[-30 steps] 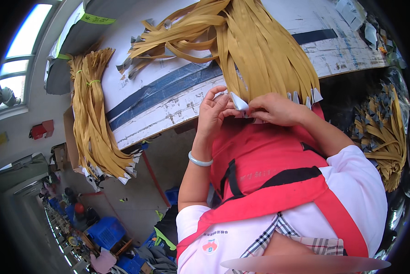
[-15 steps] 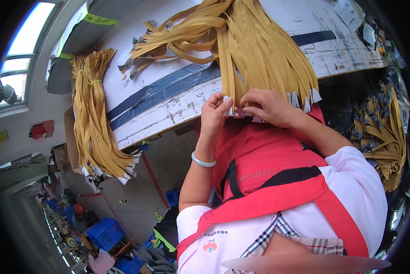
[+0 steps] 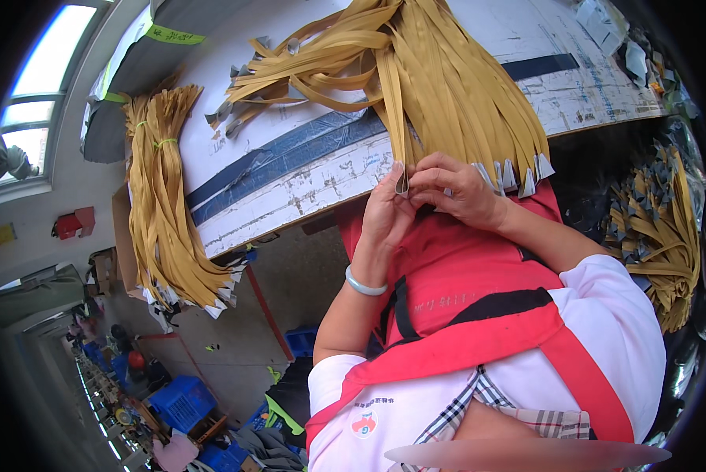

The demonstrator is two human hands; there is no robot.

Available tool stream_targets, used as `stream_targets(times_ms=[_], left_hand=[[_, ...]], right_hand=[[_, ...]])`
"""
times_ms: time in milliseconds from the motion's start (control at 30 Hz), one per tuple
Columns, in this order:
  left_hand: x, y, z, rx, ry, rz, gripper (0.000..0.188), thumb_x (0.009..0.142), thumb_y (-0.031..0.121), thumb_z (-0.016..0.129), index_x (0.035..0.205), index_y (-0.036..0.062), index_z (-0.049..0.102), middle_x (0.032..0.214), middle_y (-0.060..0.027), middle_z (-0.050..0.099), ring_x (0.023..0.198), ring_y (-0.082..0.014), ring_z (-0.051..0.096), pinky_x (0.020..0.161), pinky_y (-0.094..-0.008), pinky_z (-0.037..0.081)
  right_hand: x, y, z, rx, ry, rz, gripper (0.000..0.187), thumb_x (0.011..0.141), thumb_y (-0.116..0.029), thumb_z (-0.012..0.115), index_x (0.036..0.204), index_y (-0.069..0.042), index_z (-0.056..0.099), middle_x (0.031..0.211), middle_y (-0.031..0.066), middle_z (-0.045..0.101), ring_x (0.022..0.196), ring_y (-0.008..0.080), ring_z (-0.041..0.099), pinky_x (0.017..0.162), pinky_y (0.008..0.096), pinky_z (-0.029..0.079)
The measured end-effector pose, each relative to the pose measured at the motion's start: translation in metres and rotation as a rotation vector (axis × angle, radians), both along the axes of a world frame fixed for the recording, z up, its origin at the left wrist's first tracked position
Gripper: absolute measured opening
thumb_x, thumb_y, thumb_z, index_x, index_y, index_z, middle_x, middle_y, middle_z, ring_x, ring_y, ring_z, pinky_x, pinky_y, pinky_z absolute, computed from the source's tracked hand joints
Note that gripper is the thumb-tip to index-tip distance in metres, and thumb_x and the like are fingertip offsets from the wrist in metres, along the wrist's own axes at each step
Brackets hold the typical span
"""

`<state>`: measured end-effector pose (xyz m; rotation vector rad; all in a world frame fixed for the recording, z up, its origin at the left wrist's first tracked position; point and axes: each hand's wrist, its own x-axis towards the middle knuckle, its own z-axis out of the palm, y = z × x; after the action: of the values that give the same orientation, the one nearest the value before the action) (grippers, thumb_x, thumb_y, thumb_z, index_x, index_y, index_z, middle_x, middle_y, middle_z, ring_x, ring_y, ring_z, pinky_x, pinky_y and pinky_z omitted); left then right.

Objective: The recorder is sorting and organizing a bundle of yellow zippers, ensuring the sliders and tape ends are correctly aligned.

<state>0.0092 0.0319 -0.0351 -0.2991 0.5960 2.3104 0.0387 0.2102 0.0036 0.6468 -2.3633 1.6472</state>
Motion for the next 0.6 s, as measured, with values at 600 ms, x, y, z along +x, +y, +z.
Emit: stream_targets(times_ms=[600], left_hand=[[-0.011,-0.011,0.028,-0.628,1.005,0.057,0.013,0.095,0.005,0.061,0.108,0.0035,0.062,0.124,-0.0084,0.052,0.109,-0.0123,0.053,0.083,-0.0233,0.051]], right_hand=[[-0.02,0.014,0.03,-0.552,-0.684,0.22,0.007,0.096,-0.009,0.064,0.094,-0.003,0.062,0.084,0.0021,0.062,0.076,0.0106,0.063,0.064,0.0243,0.049]])
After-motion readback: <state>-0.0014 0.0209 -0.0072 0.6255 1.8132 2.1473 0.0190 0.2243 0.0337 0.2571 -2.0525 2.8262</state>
